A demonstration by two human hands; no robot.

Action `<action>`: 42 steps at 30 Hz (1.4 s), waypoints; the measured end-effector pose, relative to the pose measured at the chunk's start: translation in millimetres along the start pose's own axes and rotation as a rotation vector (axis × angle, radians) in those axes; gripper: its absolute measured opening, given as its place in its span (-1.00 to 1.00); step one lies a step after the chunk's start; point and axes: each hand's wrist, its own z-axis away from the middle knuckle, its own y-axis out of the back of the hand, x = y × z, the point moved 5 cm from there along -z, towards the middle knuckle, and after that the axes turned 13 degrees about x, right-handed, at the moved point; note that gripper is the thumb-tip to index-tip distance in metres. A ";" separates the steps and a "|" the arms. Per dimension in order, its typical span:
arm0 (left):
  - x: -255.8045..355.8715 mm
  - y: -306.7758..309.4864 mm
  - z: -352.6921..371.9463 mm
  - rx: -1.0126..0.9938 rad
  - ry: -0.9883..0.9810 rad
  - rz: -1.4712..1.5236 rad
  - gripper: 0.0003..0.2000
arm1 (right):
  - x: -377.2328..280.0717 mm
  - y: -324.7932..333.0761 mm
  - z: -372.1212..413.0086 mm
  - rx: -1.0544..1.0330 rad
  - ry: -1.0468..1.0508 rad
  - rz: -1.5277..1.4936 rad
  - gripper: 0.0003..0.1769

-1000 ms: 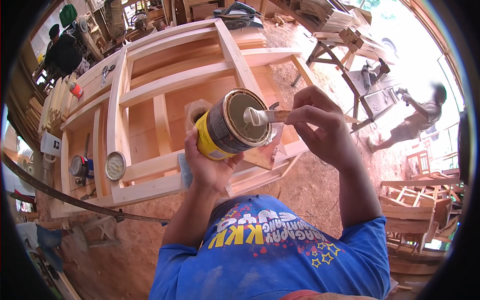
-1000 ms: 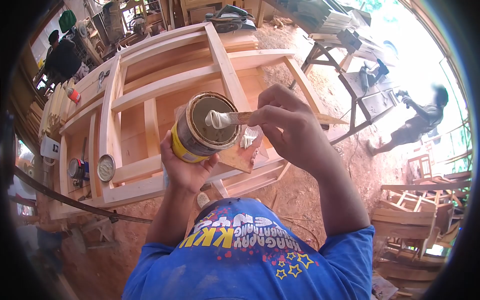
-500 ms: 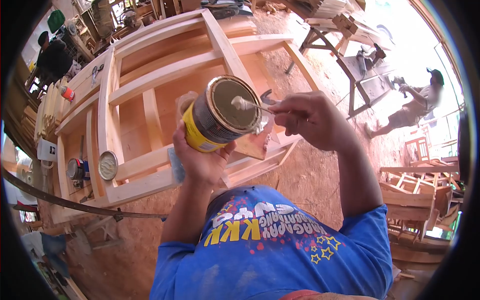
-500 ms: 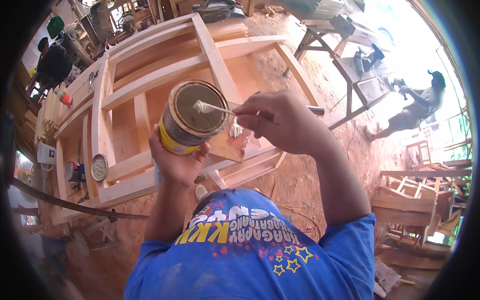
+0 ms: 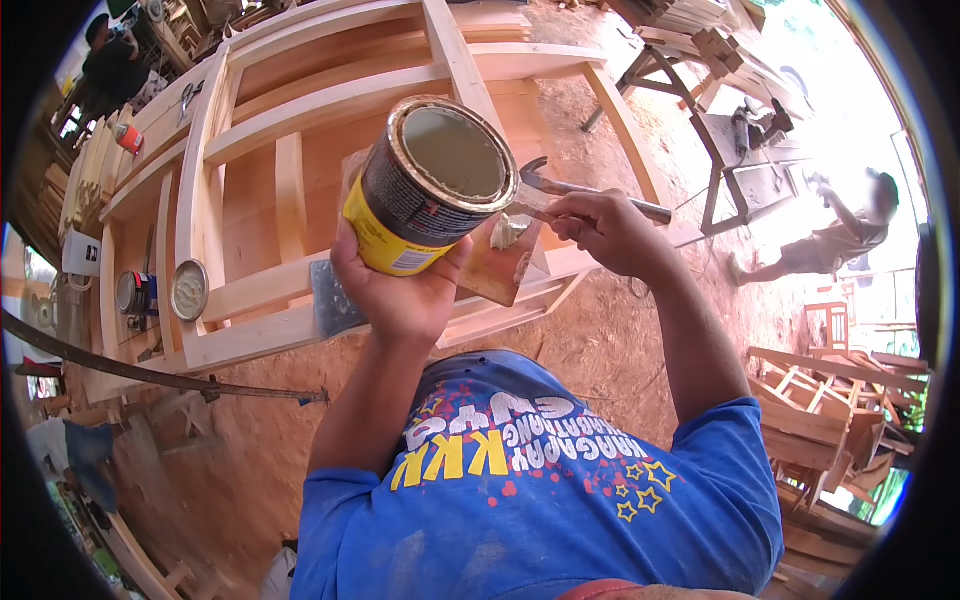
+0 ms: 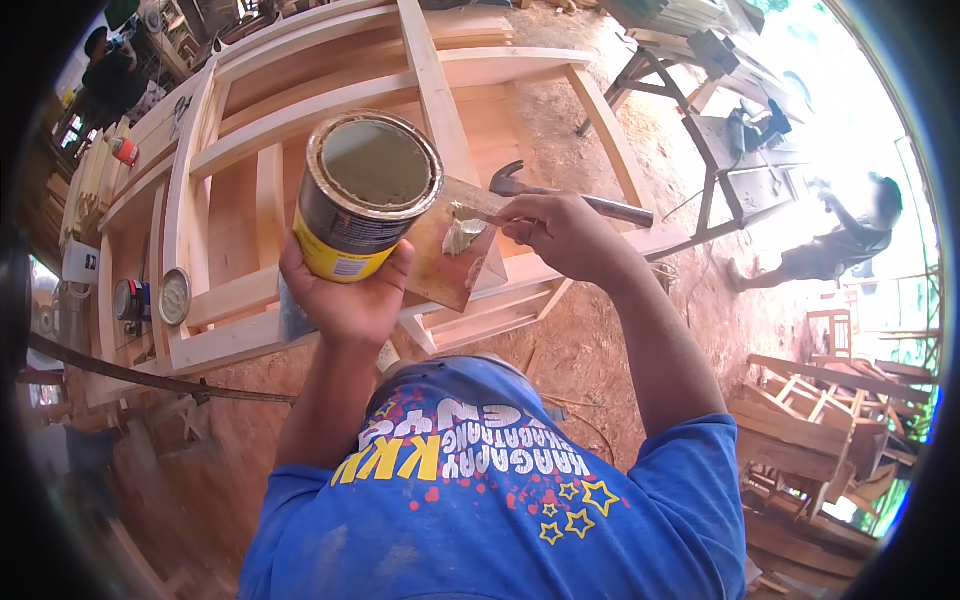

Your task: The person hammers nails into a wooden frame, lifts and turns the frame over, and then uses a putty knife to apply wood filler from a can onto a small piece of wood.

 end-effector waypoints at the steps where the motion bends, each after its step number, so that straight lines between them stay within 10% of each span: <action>1: -2.9 2.9 -1.7 0.007 -0.012 -0.014 -0.33 | 2.7 -0.8 -1.9 0.002 0.033 0.001 -0.78; 7: -10.1 7.3 -1.6 0.054 -0.053 -0.045 -0.24 | 14.6 -5.8 -1.6 0.126 0.299 0.097 -0.76; 42: -11.8 5.7 0.9 -0.005 -0.137 -0.134 -0.22 | -23.7 7.6 11.1 -0.015 0.207 0.767 -0.78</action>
